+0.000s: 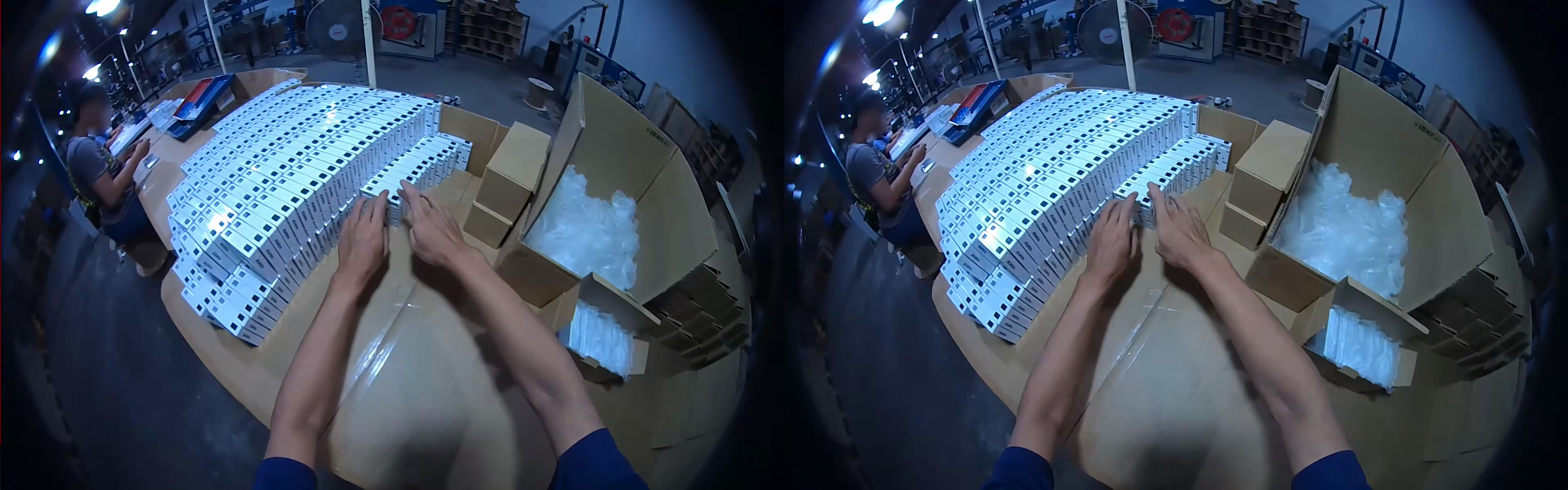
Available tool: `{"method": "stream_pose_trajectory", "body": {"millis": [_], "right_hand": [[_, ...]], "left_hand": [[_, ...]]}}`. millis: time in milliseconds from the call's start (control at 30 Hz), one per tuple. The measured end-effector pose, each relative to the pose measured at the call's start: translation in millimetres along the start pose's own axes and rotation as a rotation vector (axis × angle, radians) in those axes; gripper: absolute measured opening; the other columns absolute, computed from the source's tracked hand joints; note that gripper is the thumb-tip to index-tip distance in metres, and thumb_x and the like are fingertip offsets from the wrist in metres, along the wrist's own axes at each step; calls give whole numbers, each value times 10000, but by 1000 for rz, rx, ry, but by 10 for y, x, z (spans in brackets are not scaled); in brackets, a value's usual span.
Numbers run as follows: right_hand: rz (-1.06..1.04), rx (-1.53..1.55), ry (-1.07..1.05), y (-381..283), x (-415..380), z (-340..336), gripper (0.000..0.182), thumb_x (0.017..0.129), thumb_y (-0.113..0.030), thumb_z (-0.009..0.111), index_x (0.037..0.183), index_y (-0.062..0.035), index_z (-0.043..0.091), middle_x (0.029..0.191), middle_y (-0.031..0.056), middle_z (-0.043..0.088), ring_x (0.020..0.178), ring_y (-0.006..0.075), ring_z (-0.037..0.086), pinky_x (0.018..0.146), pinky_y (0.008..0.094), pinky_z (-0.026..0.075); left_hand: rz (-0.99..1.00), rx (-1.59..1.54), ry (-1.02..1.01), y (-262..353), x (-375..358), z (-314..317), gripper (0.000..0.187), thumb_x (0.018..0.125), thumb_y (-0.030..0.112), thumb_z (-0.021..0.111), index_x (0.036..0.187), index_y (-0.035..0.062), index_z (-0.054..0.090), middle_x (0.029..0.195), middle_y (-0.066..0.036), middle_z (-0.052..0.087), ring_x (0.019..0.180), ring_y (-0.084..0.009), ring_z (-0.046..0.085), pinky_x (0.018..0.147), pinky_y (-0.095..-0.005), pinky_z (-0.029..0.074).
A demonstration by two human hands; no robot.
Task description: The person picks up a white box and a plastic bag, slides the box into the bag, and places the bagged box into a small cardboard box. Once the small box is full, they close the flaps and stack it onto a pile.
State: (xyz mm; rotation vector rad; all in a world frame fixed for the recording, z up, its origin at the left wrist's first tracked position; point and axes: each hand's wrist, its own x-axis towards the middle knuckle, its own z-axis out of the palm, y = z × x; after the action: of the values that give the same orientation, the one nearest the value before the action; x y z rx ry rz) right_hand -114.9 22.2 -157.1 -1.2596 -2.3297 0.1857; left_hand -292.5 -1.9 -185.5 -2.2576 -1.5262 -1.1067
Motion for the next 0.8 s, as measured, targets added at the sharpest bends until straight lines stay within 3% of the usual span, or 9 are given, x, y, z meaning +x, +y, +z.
{"method": "stream_pose_trajectory", "body": {"millis": [100, 200, 267, 333, 400, 433, 633, 767, 800], "right_hand": [[51, -9, 5, -3, 107, 48, 721, 871, 59, 472, 1547, -1, 228, 1435, 227, 582, 1397, 419, 447, 1170, 495, 366], [-5, 87, 6, 139, 165, 79, 784, 843, 6, 550, 1558, -7, 229, 1394, 237, 604, 1394, 413, 451, 1118, 524, 391], [24, 94, 10, 114, 195, 49, 688, 861, -11, 556, 1497, 9, 292, 1371, 223, 627, 1316, 421, 507, 1080, 528, 418], [40, 114, -3, 84, 226, 10, 636, 868, -22, 565, 1457, 15, 329, 1359, 232, 632, 1259, 436, 541, 1052, 534, 438], [79, 92, -74, 22, 262, -82, 629, 863, 44, 495, 1466, 41, 317, 1379, 223, 630, 1298, 433, 516, 1111, 498, 400], [101, 82, -110, -9, 277, -117, 629, 860, 77, 461, 1471, 54, 310, 1389, 218, 630, 1318, 431, 504, 1140, 481, 381], [198, -23, -256, -82, 312, -243, 611, 850, 95, 422, 1452, 76, 318, 1375, 304, 601, 1295, 454, 528, 1109, 483, 422], [106, 404, -109, 212, 248, -79, 617, 883, 68, 387, 1494, 60, 302, 1409, 338, 546, 1378, 432, 508, 1155, 444, 395], [70, 452, 22, 218, 147, -79, 572, 921, 14, 423, 1487, 35, 339, 1321, 307, 589, 1265, 416, 561, 1086, 447, 437]], "left_hand": [[-3, 10, -32, -52, -52, 20, 629, 893, 31, 623, 1498, 40, 453, 1268, -198, 607, 1239, -392, 533, 1041, -472, 459], [-40, 5, -96, -84, -49, 29, 624, 909, 51, 618, 1511, 79, 459, 1281, -190, 590, 1207, -386, 555, 1003, -486, 472], [-58, 6, -112, -97, -40, 52, 616, 911, 49, 617, 1507, 83, 464, 1301, -187, 576, 1197, -384, 561, 989, -491, 480], [-46, 30, -63, -96, -66, 53, 535, 893, 23, 607, 1421, 54, 525, 1312, -184, 556, 1187, -377, 562, 955, -475, 491], [-8, 26, 38, -102, -74, 59, 512, 860, -17, 591, 1367, 42, 555, 1291, -182, 551, 1163, -358, 558, 931, -447, 487], [11, 46, 77, -112, -65, 70, 410, 866, 0, 591, 1274, 37, 582, 1290, -160, 565, 1172, -353, 556, 951, -449, 478], [77, 149, 38, -124, -62, 8, 345, 882, 48, 581, 1226, 53, 610, 1156, -77, 644, 1174, -292, 571, 974, -413, 451], [95, 42, 139, 78, -195, -217, 325, 858, 41, 617, 1180, 68, 654, 1142, -95, 655, 1156, -314, 583, 988, -432, 448], [99, 0, 164, 173, -241, -305, 322, 852, 39, 623, 1170, 72, 663, 1150, -101, 654, 1159, -320, 583, 993, -435, 447]]}}
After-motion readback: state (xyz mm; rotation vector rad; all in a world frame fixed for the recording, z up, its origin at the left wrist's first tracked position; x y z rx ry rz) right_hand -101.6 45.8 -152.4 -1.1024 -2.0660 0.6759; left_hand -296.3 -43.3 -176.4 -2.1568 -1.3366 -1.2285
